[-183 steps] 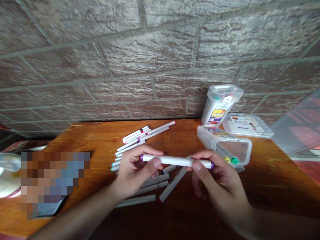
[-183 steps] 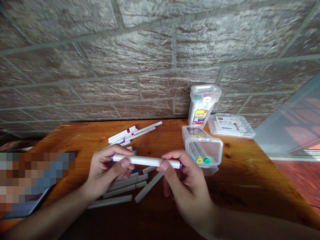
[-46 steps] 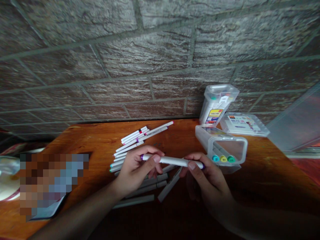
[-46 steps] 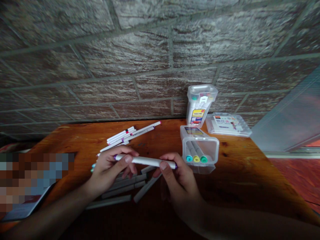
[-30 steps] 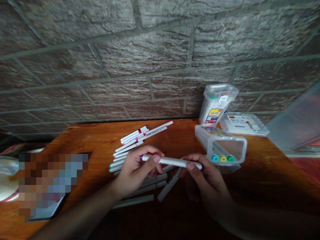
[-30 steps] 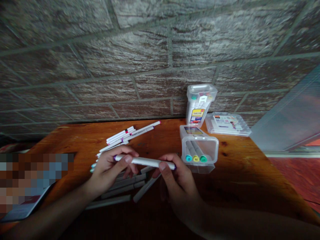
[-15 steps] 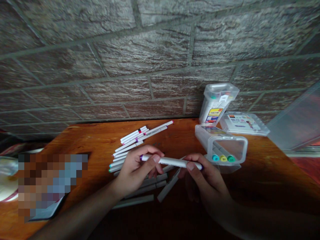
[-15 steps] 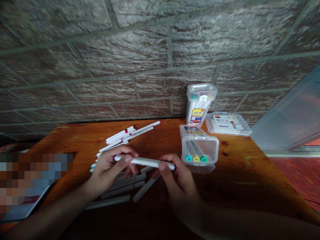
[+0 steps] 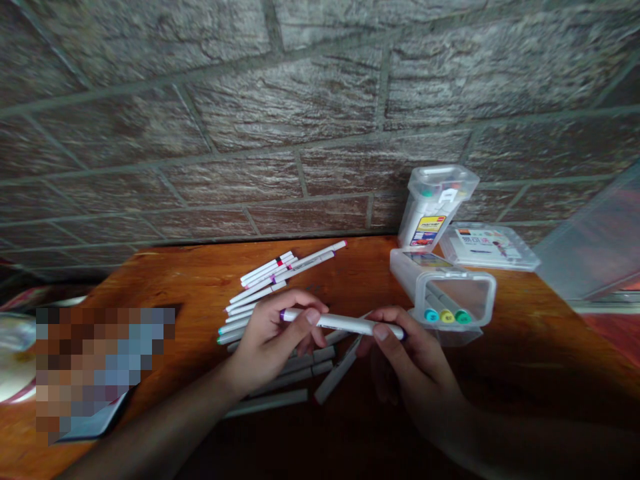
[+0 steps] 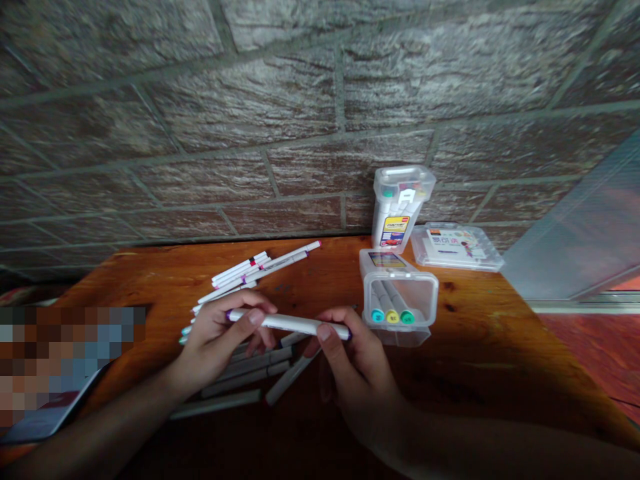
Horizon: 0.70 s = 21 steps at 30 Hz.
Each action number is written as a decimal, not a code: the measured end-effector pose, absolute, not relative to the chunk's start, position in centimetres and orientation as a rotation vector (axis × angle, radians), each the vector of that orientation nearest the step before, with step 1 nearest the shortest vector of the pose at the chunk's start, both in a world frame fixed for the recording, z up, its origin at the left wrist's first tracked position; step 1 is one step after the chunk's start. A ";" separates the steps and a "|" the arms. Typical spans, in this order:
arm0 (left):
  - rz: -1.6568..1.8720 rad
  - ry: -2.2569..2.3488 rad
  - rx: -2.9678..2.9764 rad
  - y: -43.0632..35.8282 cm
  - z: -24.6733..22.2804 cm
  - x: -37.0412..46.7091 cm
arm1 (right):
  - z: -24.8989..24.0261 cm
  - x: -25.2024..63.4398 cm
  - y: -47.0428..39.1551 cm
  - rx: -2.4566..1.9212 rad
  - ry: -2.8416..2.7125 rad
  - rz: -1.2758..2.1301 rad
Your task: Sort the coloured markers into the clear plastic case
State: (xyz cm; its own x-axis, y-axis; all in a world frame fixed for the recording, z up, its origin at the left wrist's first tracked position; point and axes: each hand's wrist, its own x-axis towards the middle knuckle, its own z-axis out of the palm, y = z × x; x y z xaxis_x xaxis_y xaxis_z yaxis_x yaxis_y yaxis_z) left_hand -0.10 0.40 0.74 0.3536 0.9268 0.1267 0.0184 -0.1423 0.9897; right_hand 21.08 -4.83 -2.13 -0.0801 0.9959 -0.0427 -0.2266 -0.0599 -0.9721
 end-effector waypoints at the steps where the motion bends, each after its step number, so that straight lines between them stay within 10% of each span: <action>1: 1.011 0.902 1.490 0.4 0.7 -0.1 | -2.1 21.1 -4.8 -1.040 -1.070 1.399; 21: 1.023 0.863 1.475 0.4 0.6 -0.2 | -2.2 21.1 -4.9 -1.017 -1.051 1.423</action>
State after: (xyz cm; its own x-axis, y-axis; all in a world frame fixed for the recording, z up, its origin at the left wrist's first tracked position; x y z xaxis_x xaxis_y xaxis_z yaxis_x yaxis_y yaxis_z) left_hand -0.18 0.40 0.58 0.3635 0.9210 0.1403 -0.0167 -0.1441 0.9894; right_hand 21.07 -4.88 -2.20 -0.0916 0.9948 -0.0452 -0.2490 -0.0668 -0.9662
